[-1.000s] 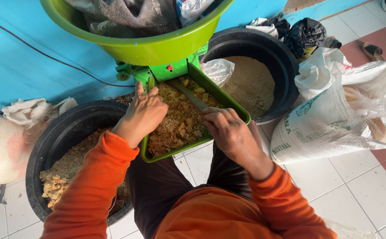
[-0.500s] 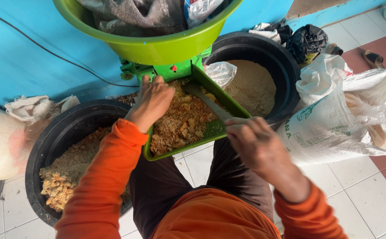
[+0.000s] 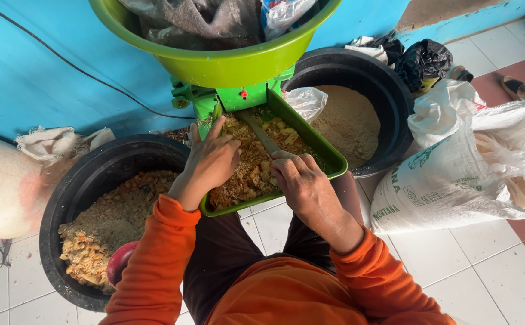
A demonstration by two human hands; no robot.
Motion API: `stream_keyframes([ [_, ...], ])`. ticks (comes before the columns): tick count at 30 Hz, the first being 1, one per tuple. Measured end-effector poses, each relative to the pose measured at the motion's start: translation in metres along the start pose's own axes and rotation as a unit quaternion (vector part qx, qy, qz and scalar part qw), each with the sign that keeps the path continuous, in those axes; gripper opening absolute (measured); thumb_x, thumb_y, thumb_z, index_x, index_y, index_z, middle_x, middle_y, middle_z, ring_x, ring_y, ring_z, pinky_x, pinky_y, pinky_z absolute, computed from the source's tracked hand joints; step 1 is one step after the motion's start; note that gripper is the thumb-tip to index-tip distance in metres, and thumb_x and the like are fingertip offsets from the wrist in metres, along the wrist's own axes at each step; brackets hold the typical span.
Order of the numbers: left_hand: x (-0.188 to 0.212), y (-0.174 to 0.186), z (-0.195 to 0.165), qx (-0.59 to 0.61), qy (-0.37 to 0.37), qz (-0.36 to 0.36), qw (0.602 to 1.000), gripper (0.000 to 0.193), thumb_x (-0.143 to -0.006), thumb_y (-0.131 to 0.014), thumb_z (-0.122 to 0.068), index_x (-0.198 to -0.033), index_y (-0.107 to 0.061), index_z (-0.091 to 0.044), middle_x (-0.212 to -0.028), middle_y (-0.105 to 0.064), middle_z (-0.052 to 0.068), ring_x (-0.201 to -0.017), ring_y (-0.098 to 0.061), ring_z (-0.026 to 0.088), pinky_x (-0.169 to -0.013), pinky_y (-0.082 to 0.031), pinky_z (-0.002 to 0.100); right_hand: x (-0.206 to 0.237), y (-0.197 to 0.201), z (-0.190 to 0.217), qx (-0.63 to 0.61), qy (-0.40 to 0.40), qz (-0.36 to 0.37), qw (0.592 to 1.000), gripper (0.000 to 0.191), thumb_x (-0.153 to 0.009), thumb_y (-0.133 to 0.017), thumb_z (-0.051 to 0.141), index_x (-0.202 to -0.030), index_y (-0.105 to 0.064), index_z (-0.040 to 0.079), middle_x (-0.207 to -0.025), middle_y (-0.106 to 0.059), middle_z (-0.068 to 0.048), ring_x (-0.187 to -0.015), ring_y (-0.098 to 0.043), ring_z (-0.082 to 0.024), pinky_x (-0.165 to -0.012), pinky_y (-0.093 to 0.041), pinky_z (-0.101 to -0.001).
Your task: The person sits on the floor in front of a green electric grinding machine and repeatedly pushes pieces of fried food from a green tray into the machine with a flat scoop, guiding the material by hand. Ground material collects in a large black basin, and the person occasionally scoops and rearranges the ground output in the basin.
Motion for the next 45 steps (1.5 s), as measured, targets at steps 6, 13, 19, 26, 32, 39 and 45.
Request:
stream_keyframes([
  [6, -0.002, -0.002, 0.001, 0.028, -0.026, -0.02, 0.999, 0.033, -0.095, -0.058, -0.024, -0.119, -0.072, -0.006, -0.126, -0.067, 0.009, -0.148, -0.029, 0.039, -0.108, -0.016, 0.082, 0.006, 0.03, -0.007, 0.033, 0.004, -0.029, 0.999, 0.015, -0.094, -0.072, -0.001, -0.105, -0.063, -0.002, -0.11, -0.073, -0.014, -0.09, -0.07, -0.023, -0.08, -0.058, -0.0355],
  [13, -0.003, -0.004, 0.001, 0.009, -0.016, 0.021, 1.0, 0.038, -0.099, -0.053, -0.032, -0.128, -0.069, -0.013, -0.142, -0.06, 0.003, -0.153, -0.023, 0.034, -0.112, -0.01, 0.081, 0.003, 0.126, 0.007, 0.048, 0.014, 0.007, 0.999, 0.018, -0.089, -0.076, 0.002, -0.101, -0.063, -0.001, -0.107, -0.072, -0.013, -0.094, -0.071, -0.024, -0.083, -0.059, -0.0344],
  [19, -0.003, -0.004, 0.002, 0.015, -0.013, 0.018, 1.0, 0.04, -0.1, -0.051, -0.033, -0.13, -0.068, -0.014, -0.144, -0.059, 0.003, -0.153, -0.022, 0.033, -0.114, -0.009, 0.08, -0.014, 0.121, 0.017, 0.051, 0.039, 0.054, 0.996, 0.018, -0.086, -0.078, 0.003, -0.095, -0.063, -0.002, -0.105, -0.074, -0.013, -0.088, -0.071, -0.023, -0.078, -0.058, -0.0336],
  [26, -0.004, -0.006, 0.002, 0.013, -0.015, 0.015, 1.0, 0.042, -0.1, -0.05, -0.032, -0.131, -0.067, -0.01, -0.145, -0.057, 0.008, -0.152, -0.022, 0.035, -0.112, -0.009, 0.081, -0.01, 0.074, 0.014, 0.063, 0.05, 0.016, 0.997, 0.016, -0.089, -0.074, -0.002, -0.1, -0.062, -0.002, -0.109, -0.073, -0.013, -0.09, -0.07, -0.025, -0.08, -0.058, -0.0348],
  [32, -0.004, -0.007, 0.002, 0.0, -0.015, 0.014, 1.0, 0.043, -0.1, -0.05, -0.033, -0.129, -0.068, -0.007, -0.143, -0.058, 0.013, -0.152, -0.024, 0.036, -0.112, -0.012, 0.082, 0.007, 0.071, 0.011, 0.066, 0.027, 0.029, 0.997, 0.016, -0.09, -0.075, 0.0, -0.1, -0.062, 0.0, -0.113, -0.073, -0.013, -0.093, -0.072, -0.022, -0.082, -0.057, -0.034],
  [39, -0.003, -0.01, 0.004, -0.025, -0.022, 0.005, 0.999, 0.042, -0.1, -0.05, -0.031, -0.129, -0.068, -0.006, -0.14, -0.059, 0.017, -0.153, -0.025, 0.037, -0.112, -0.012, 0.081, -0.004, 0.017, 0.004, 0.054, 0.022, -0.007, 0.998, 0.016, -0.092, -0.074, 0.001, -0.103, -0.064, -0.001, -0.112, -0.072, -0.012, -0.093, -0.069, -0.023, -0.083, -0.058, -0.0345],
  [45, -0.002, -0.007, 0.003, -0.038, -0.029, -0.01, 0.999, 0.045, -0.088, -0.057, -0.02, -0.129, -0.067, -0.005, -0.139, -0.06, 0.016, -0.15, -0.027, 0.037, -0.11, -0.012, 0.082, -0.004, -0.005, 0.0, 0.041, -0.01, 0.021, 0.999, 0.016, -0.091, -0.073, 0.002, -0.104, -0.065, -0.001, -0.114, -0.072, -0.011, -0.091, -0.068, -0.025, -0.08, -0.058, -0.0349],
])
Point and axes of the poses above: each hand's wrist, its own x-axis away from the middle knuckle, its own y-axis out of the back of the hand, z = x × y, the point moved 2 cm from there along -x, towards the middle knuckle
